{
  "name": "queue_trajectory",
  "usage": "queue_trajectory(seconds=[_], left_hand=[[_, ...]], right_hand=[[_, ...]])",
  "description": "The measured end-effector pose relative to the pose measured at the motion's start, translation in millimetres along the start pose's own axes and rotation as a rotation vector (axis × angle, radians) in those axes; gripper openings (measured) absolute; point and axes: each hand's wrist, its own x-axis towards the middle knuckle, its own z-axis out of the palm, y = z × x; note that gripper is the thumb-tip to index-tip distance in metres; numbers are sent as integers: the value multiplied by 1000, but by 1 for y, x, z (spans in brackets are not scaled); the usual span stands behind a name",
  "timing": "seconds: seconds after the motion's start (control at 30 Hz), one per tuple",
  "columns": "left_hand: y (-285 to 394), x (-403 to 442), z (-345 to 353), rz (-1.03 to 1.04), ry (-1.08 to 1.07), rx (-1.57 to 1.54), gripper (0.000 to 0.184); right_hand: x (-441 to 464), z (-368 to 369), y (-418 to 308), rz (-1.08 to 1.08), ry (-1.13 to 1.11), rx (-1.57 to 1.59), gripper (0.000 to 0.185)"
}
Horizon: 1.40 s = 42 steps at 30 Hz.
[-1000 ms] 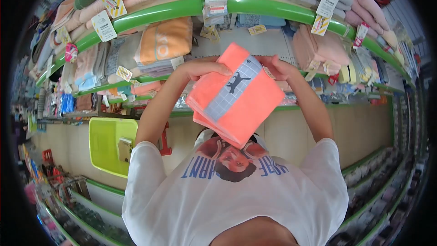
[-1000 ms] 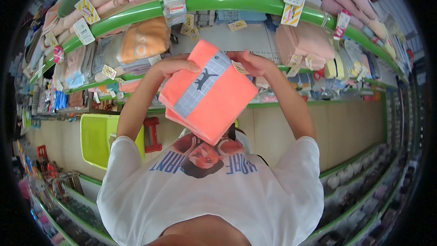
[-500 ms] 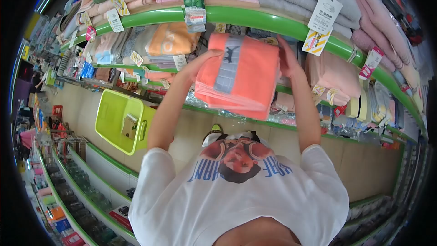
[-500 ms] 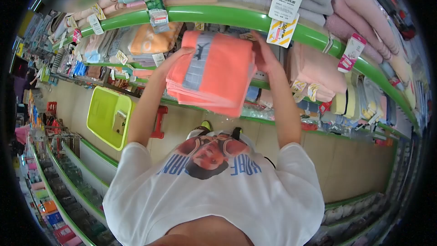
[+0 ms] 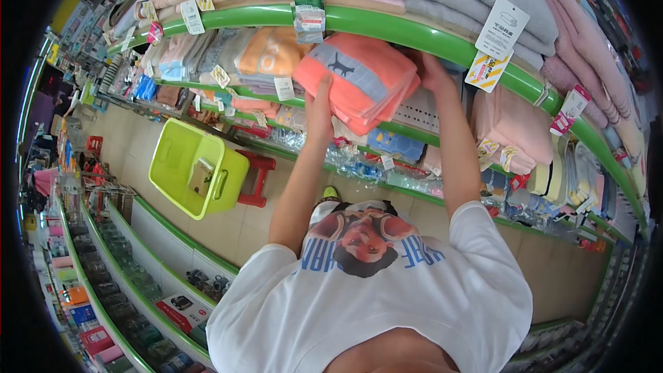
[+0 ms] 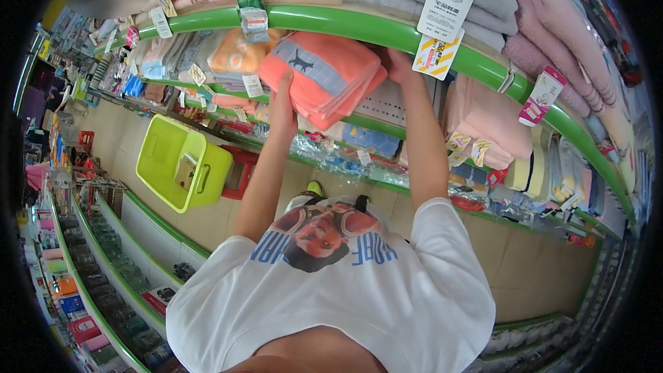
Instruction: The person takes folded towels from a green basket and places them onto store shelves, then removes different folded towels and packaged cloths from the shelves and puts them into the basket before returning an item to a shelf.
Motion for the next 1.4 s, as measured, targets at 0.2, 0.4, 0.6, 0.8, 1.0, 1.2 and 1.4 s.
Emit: queue_trajectory(seconds=[0.2, 0.4, 0.6, 0.8, 1.0, 1.2, 1.4], left_hand=[[-2, -33, 0, -226, -3, -144, 42], [-22, -15, 10, -198, 3, -69, 48], [45, -5, -17, -581, -43, 676, 64], [46, -73, -115, -347, 44, 842, 57], [-12, -195, -321, -705, 498, 1004, 76], [-62, -421, -513, -1132, 745, 1071, 76], [-45, -531, -593, -907, 1010, 765, 59]], right_hand=[[-92, 56, -3, 98, 312, -262, 71], [-69, 87, 26, -312, 180, -215, 74], [-37, 79, 58, -409, 297, -333, 75], [-22, 70, 61, -502, 177, -464, 61], [-124, 156, 26, -859, 763, -564, 37], [-153, 257, 202, -458, -31, -732, 50], [-164, 347, 399, 199, -369, -467, 37]])
